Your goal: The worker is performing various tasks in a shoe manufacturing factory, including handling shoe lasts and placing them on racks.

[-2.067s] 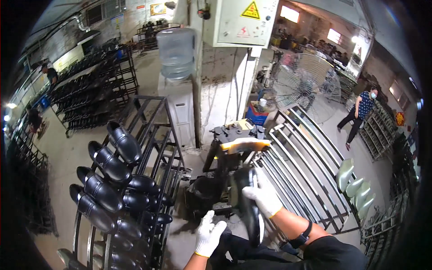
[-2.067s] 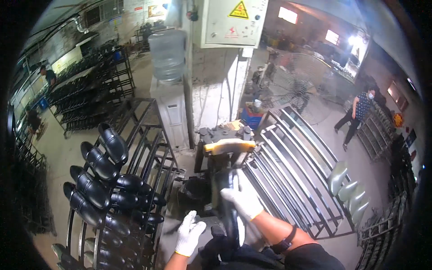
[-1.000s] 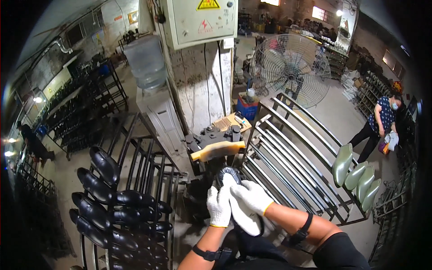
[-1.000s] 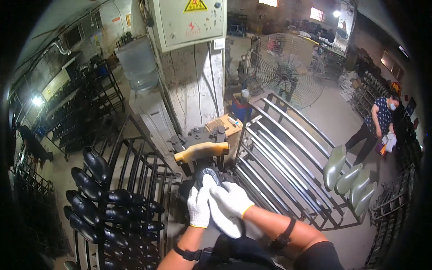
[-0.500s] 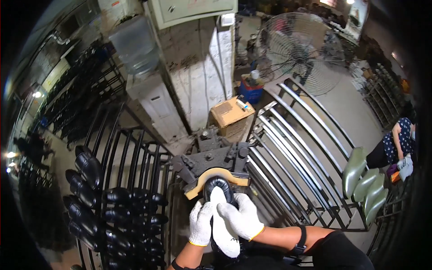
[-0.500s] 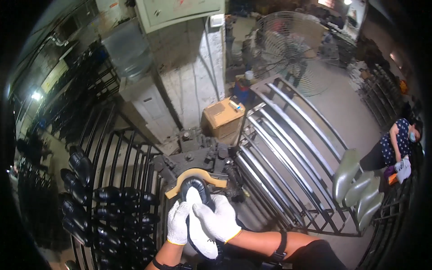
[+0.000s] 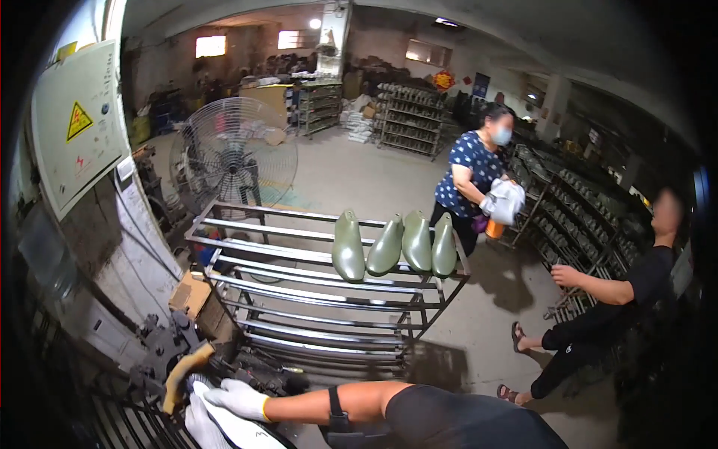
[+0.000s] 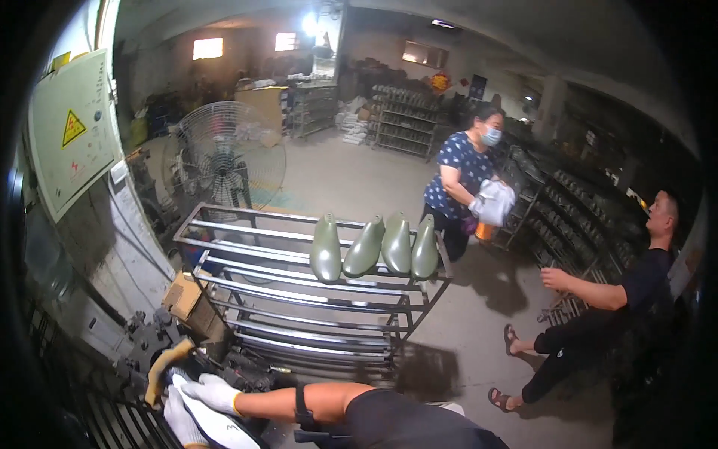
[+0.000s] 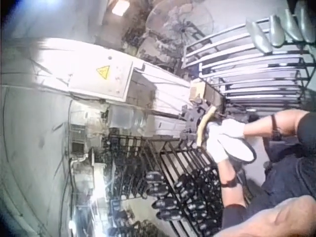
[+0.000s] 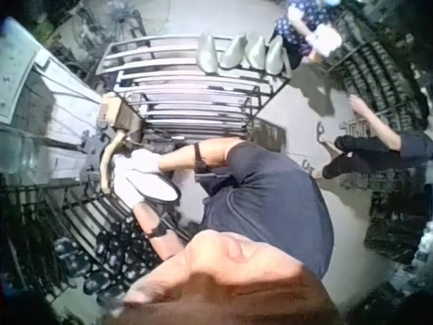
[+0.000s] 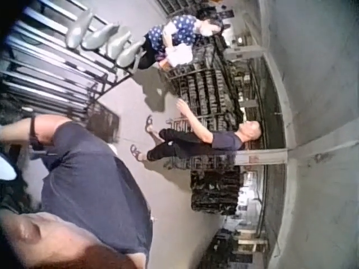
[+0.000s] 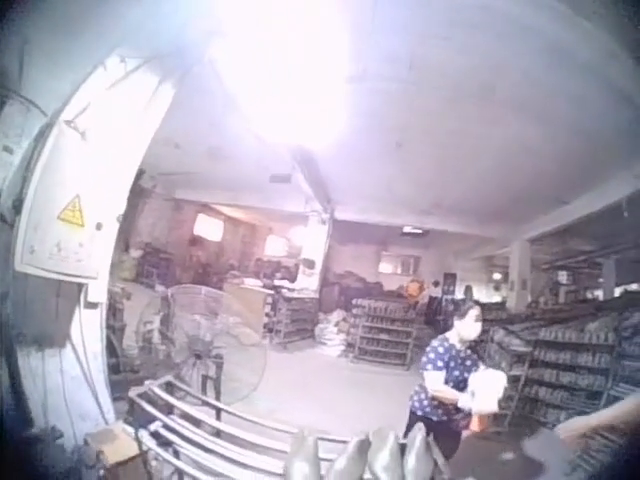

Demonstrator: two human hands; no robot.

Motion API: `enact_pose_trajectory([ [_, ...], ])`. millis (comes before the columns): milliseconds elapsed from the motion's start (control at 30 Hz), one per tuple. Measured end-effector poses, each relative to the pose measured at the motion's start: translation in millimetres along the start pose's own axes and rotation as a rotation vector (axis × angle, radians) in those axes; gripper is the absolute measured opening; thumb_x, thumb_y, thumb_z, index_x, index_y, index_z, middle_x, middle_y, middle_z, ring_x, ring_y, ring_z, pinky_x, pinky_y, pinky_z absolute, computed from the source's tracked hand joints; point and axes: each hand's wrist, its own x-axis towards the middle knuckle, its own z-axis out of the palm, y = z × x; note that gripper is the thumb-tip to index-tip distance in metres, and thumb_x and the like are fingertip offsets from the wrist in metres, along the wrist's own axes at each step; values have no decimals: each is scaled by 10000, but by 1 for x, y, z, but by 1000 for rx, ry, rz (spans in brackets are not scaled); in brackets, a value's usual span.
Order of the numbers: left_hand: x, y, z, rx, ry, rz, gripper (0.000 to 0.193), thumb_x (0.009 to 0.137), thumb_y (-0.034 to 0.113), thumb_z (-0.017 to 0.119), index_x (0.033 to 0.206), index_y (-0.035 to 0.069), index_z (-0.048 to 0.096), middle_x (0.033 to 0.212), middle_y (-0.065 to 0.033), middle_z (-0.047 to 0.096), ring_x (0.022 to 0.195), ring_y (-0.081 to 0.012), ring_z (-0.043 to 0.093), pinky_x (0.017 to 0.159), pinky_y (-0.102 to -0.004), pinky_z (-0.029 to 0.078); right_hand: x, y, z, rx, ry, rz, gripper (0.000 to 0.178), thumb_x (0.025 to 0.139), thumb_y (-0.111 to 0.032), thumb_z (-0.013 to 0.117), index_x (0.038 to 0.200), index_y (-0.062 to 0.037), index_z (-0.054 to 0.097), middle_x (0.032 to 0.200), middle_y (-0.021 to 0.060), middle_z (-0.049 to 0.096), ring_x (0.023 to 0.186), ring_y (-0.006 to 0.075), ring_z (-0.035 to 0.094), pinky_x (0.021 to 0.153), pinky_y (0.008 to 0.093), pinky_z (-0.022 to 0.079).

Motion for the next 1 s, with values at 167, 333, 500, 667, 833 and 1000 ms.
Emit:
enact_pose_trajectory([
  [167, -30, 3, 24, 285, 258, 213, 123, 1010, 146, 654, 1034, 28, 682, 956, -154, 681, 911, -329, 686, 815, -425, 566, 18, 19, -63, -506, -28, -642, 203, 981, -268, 622, 983, -111, 750, 961, 203, 708, 882, 403, 656, 844, 491, 540],
  [333, -51, 30, 65, 135, 343, 341, 588, 943, 136, 747, 1461, -79, 573, 1313, -267, 586, 1147, -421, 630, 1035, -459, 517, 19, 1, -77, 767, -116, 91, 232, 1088, -223, 645, 1175, -24, 725, 1063, 31, 733, 939, 125, 674, 849, 312, 552],
  [500, -20, 31, 53, 248, 415, 365, 555, 958, 137, 747, 1428, -108, 584, 1292, -291, 599, 1162, -438, 625, 1035, -474, 517, 57, -13, -66, 816, -210, 138, 237, 1081, -231, 671, 1166, -18, 732, 1045, 19, 728, 932, 97, 662, 834, 282, 544],
  [667, 1, 16, 49, 195, 510, 261, 423, 968, 36, 697, 1367, -92, 641, 1274, -246, 646, 1166, -380, 635, 1025, -445, 518, 85, -18, -54, 606, -204, 78, 285, 1065, -249, 695, 1152, 15, 754, 1045, 42, 746, 927, 102, 670, 827, 272, 540],
  [833, 8, 6, 33, -358, 455, -112, 332, 1052, 140, 633, 1327, -37, 688, 1162, -112, 697, 1087, -213, 658, 967, -346, 525, 72, -63, -47, 192, -212, 123, 508, 982, -382, 770, 1208, 71, 723, 1071, 121, 762, 962, 150, 685, 849, 316, 553],
  [1000, 27, -9, 31, -794, 317, -274, 253, 1066, 207, 642, 1204, 6, 709, 1065, -43, 708, 975, -145, 651, 879, -305, 532, 65, -72, -42, -144, -14, 76, 632, 919, -491, 763, 1173, 86, 718, 1065, 216, 774, 1017, 255, 743, 893, 383, 573],
])
